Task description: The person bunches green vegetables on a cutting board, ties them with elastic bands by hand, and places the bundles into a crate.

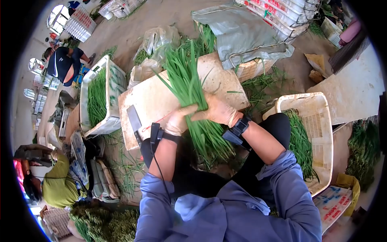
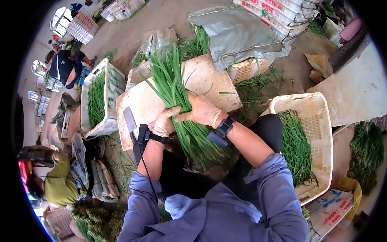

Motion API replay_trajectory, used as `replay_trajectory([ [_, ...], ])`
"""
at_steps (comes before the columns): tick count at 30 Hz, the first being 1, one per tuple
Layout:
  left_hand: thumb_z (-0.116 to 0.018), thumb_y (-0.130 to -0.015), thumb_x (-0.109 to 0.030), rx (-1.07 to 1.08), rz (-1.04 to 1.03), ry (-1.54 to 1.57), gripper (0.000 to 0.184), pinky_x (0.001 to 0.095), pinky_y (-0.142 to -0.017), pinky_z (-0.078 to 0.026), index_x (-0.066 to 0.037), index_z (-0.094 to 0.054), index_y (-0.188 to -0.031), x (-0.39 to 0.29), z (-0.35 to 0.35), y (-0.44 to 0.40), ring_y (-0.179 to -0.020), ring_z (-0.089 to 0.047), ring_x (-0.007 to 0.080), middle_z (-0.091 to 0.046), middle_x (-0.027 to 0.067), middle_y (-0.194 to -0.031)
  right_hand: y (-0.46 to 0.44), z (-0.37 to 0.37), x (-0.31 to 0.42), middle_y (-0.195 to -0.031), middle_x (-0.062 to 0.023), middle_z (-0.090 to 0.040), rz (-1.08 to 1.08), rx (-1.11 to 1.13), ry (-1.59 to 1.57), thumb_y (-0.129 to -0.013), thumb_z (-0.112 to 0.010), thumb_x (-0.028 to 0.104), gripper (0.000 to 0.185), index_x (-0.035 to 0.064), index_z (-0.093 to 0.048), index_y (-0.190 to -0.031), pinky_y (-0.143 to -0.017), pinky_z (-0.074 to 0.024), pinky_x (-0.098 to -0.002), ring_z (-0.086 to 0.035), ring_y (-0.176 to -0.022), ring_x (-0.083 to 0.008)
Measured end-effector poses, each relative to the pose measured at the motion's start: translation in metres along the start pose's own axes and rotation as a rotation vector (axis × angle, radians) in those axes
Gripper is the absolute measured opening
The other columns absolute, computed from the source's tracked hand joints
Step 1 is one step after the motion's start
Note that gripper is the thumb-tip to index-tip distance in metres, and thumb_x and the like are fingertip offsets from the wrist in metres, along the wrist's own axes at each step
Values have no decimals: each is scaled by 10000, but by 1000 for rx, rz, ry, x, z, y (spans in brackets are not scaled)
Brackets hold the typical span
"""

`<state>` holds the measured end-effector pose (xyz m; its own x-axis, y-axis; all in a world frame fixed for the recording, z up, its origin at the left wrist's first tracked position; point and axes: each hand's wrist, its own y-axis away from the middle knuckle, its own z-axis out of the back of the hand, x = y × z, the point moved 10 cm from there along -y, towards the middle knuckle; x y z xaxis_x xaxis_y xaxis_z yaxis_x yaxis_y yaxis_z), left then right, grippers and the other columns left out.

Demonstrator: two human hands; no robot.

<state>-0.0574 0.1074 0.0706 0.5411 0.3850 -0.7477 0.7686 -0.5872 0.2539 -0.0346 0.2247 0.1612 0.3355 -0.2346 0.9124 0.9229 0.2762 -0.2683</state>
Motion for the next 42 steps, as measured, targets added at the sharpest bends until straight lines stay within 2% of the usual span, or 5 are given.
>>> replay_trajectory([
  [8,-881,-843,-262,15,40,96,780,437,-1161,-500,3,-548,-1497,53,24,61,-1315,-630,295,-665,119,-1406,34,-67,-11,-1336,-296,-663,-298,377,499,-723,-710,890,1187,-55,-525,-1418,-991,-542,-549,-612,-1297,-479],
  [16,-742,-936,-188,-57,79,176,641,482,-1045,-575,13,-508,-1498,45,7,93,-1204,-677,320,-654,161,-1350,26,-89,26,-1478,-243,-571,123,268,969,-710,-664,917,1211,-32,-539,-1451,-1098,-483,-558,-531,-1387,-448],
  [21,-750,-924,-130,-142,-40,191,437,416,-996,-606,-4,-662,-1332,45,19,101,-1104,-734,258,-746,115,-1222,26,-101,29,-1392,-310,-655,-247,618,739,-810,-753,751,989,1,-600,-1437,-1111,-493,-509,-659,-1259,-442],
  [30,-775,-949,-198,-51,-174,530,340,606,-972,-602,-20,-668,-1219,9,55,112,-1063,-743,434,-756,171,-1032,91,-40,102,-1053,-117,-800,27,-36,436,-922,-786,221,229,89,-789,-1109,-821,-621,-390,-776,-905,-315],
  [42,-763,-962,-206,20,-235,494,353,599,-1014,-581,-19,-673,-1248,-3,59,112,-1125,-726,433,-759,174,-1088,123,-124,103,-973,-16,-598,332,65,905,-778,-847,244,287,178,-774,-1049,-865,-518,-409,-621,-986,-250],
])
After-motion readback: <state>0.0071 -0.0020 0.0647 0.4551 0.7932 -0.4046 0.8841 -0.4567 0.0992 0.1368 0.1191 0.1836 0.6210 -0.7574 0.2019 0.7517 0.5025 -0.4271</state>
